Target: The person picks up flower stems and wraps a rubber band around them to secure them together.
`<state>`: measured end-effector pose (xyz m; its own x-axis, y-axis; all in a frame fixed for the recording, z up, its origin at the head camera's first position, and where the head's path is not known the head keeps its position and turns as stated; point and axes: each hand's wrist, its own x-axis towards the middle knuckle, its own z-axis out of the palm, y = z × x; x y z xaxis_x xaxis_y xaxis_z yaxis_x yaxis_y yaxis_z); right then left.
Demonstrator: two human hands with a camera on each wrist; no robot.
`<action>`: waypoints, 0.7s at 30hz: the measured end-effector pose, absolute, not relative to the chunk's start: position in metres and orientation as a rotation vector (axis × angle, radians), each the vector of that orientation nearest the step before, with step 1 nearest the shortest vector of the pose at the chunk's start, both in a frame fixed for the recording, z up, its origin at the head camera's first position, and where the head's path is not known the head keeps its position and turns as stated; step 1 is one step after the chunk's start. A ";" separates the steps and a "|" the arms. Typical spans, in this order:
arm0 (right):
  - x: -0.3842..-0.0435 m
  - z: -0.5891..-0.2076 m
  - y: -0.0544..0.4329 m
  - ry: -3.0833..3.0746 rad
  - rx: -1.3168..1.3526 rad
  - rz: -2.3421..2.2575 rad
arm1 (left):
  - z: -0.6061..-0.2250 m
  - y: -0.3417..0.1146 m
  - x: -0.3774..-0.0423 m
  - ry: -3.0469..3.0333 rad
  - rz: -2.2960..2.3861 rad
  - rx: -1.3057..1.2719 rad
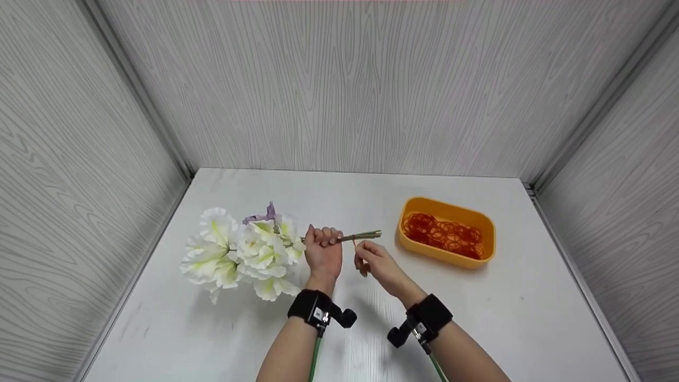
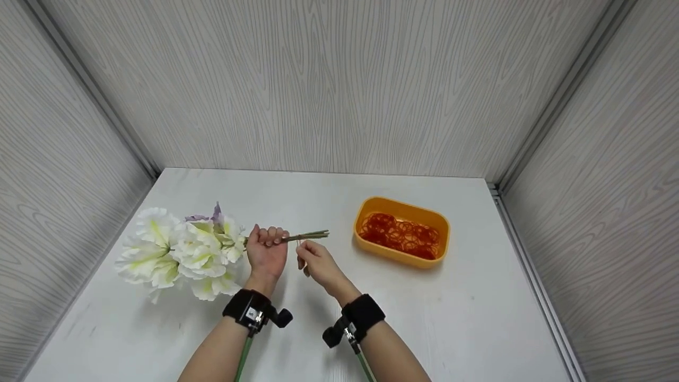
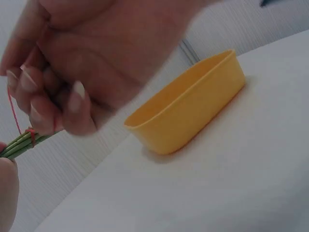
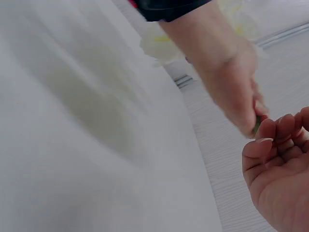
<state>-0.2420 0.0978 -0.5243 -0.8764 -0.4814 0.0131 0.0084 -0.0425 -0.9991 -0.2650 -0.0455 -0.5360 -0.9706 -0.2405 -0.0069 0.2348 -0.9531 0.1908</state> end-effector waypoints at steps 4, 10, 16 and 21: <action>-0.244 -0.547 0.102 1.838 -0.468 -1.990 | -0.526 -0.047 -0.265 -0.145 -2.930 0.064; -0.257 -0.577 0.121 1.613 -0.231 -2.130 | -0.520 -0.041 -0.258 -0.092 -3.012 -0.040; -0.270 -0.588 0.139 1.794 -0.012 -2.084 | -0.525 -0.036 -0.247 -0.170 -3.123 -0.158; -0.276 -0.587 0.152 2.003 0.083 -1.955 | -0.534 -0.037 -0.243 -0.241 -3.203 -0.168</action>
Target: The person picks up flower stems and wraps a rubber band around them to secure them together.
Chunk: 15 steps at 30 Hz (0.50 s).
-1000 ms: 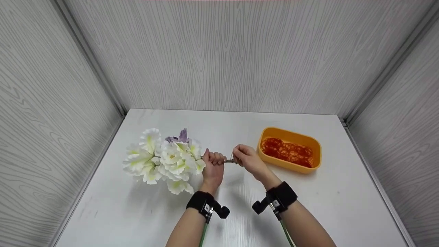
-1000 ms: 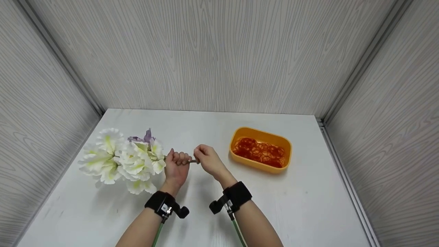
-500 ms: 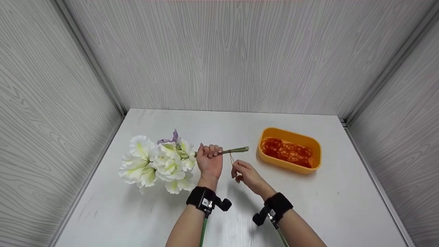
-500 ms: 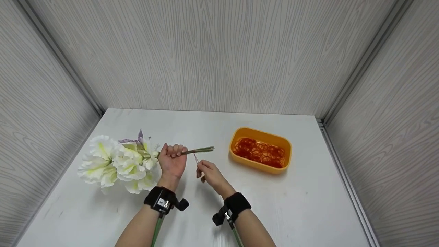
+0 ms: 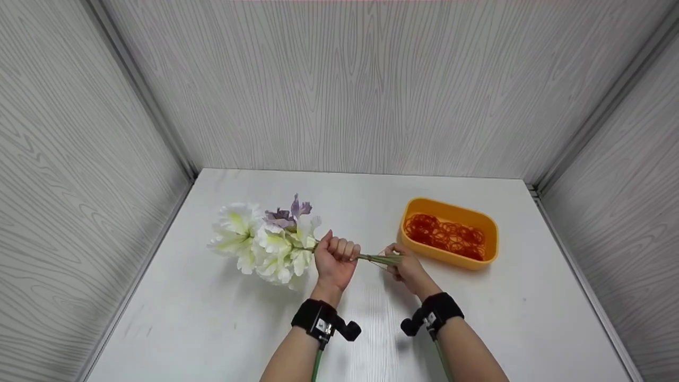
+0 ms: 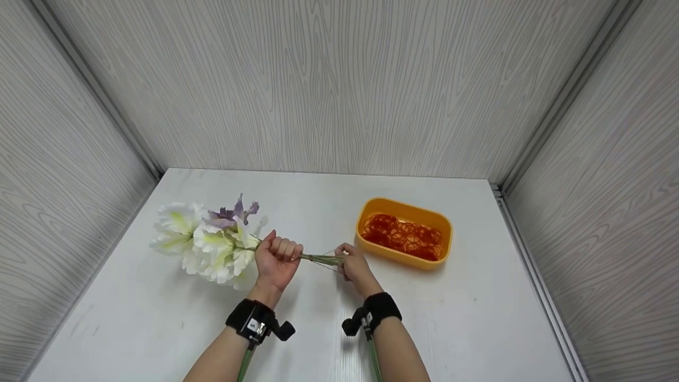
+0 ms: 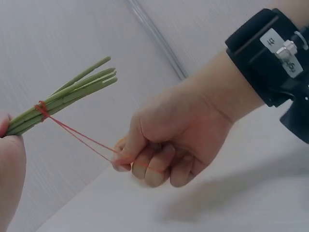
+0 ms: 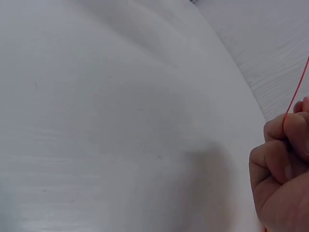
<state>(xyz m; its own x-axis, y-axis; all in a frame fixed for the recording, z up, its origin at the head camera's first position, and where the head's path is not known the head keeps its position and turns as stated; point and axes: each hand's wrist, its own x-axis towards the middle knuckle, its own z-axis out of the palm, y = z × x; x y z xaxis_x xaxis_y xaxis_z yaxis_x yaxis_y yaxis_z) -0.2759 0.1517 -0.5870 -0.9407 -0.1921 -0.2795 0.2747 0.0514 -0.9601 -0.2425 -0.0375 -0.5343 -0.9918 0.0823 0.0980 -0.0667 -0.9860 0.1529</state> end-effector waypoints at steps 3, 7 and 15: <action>-0.276 -0.582 0.158 2.063 0.143 -1.913 | -0.540 -0.040 -0.241 0.287 3.027 0.158; -0.275 -0.570 0.163 2.040 0.155 -1.932 | -0.544 -0.044 -0.241 0.366 3.029 0.161; -0.268 -0.543 0.162 2.026 0.069 -1.982 | -0.537 -0.047 -0.242 0.552 3.068 0.182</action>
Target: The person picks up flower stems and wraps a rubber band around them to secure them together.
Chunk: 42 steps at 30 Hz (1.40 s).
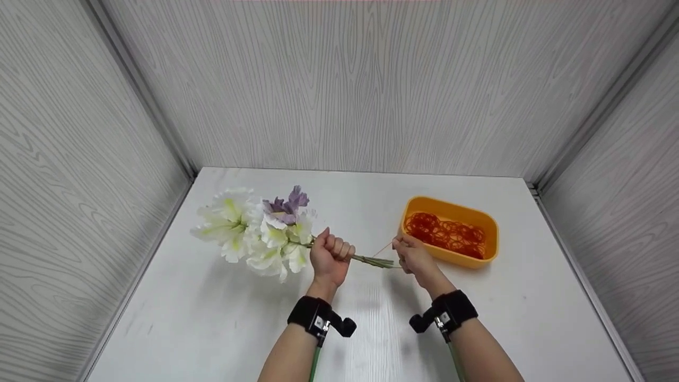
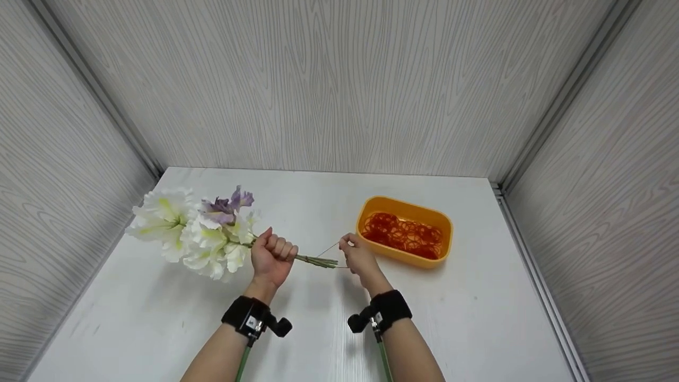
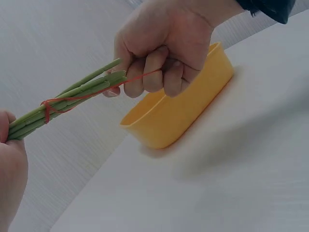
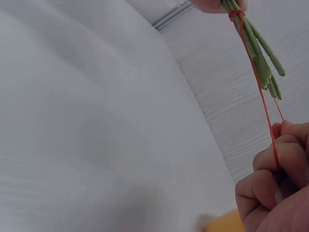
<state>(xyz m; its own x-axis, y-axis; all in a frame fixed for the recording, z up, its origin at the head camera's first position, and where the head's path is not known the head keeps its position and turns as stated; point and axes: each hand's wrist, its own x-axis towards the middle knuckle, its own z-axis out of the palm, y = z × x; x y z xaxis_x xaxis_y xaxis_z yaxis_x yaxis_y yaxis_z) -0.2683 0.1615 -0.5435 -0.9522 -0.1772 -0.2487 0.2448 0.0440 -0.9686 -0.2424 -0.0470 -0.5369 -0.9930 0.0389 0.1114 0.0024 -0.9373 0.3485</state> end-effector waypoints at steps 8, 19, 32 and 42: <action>-0.264 -0.531 0.154 2.050 -0.036 -2.012 | -0.536 -0.047 -0.242 0.709 3.029 0.239; -0.263 -0.529 0.152 2.164 -0.042 -1.980 | -0.535 -0.052 -0.243 0.645 3.114 0.331; -0.259 -0.509 0.138 2.214 -0.139 -1.931 | -0.537 -0.043 -0.237 1.046 2.854 0.336; -0.257 -0.480 0.112 2.265 -0.237 -1.934 | -0.546 -0.033 -0.239 1.373 2.644 0.277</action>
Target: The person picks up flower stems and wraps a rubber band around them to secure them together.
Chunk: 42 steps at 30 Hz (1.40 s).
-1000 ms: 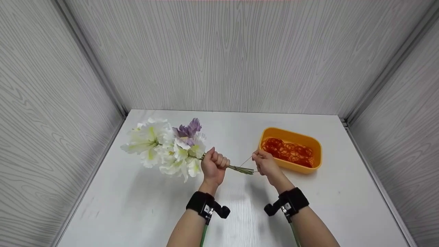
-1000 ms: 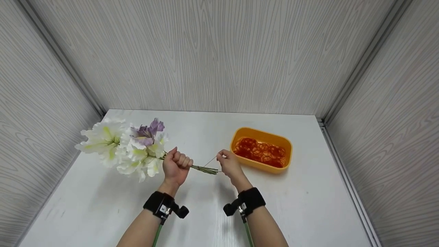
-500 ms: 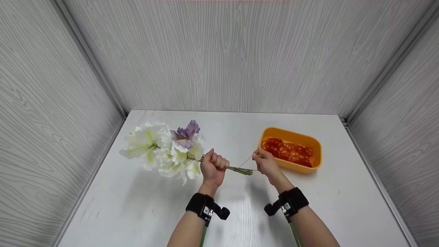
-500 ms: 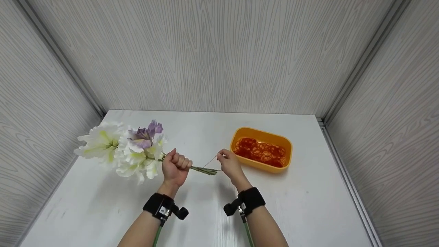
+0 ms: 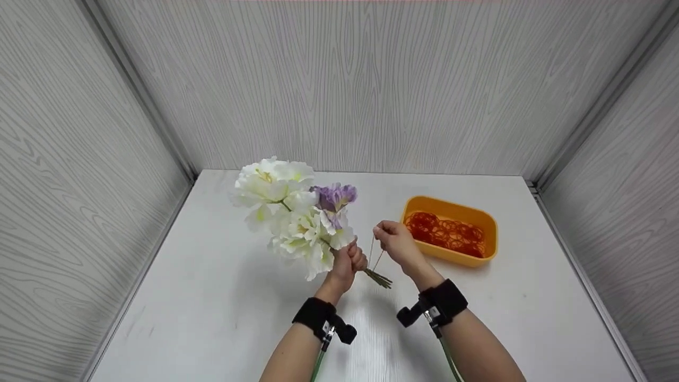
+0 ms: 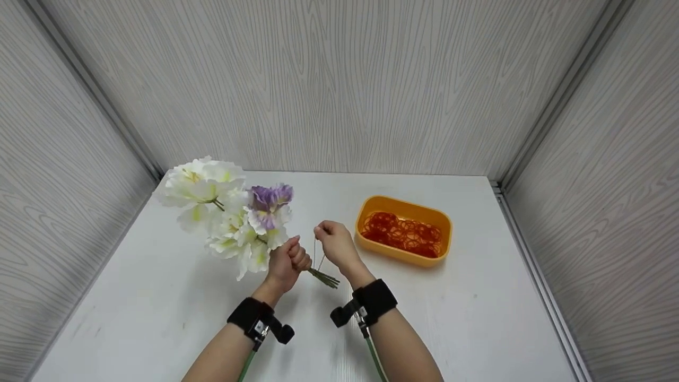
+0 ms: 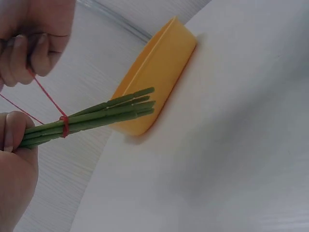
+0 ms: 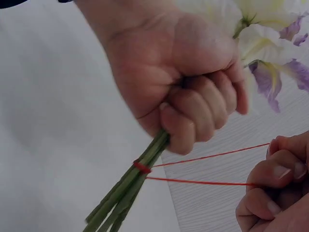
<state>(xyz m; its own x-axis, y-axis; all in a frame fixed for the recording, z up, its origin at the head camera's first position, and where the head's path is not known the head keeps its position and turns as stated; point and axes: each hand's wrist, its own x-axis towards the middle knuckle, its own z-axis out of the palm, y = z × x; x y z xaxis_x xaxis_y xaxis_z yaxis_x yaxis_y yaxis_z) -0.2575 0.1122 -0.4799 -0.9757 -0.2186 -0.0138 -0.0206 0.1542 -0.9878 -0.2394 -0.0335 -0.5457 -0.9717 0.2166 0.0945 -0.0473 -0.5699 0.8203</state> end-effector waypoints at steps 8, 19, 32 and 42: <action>-0.251 -0.471 0.106 2.095 -0.253 -2.057 | -0.555 -0.042 -0.246 1.166 2.902 0.120; -0.227 -0.492 0.104 2.444 -0.634 -1.751 | -0.541 -0.058 -0.259 0.606 3.313 0.207; -0.239 -0.547 0.113 1.820 -0.430 -2.084 | -0.514 -0.056 -0.260 0.244 3.343 0.190; -0.251 -0.563 0.114 1.785 -0.104 -2.183 | -0.509 -0.053 -0.255 0.093 3.284 0.187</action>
<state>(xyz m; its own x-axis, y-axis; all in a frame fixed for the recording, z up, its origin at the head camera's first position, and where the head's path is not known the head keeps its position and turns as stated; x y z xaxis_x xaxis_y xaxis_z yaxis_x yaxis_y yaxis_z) -0.2514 0.1145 -0.5634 -0.9465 -0.2890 -0.1436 0.1982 -0.1692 -0.9654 -0.2546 -0.0525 -0.5086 -0.9825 -0.1448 0.1172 0.1512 -0.9874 0.0477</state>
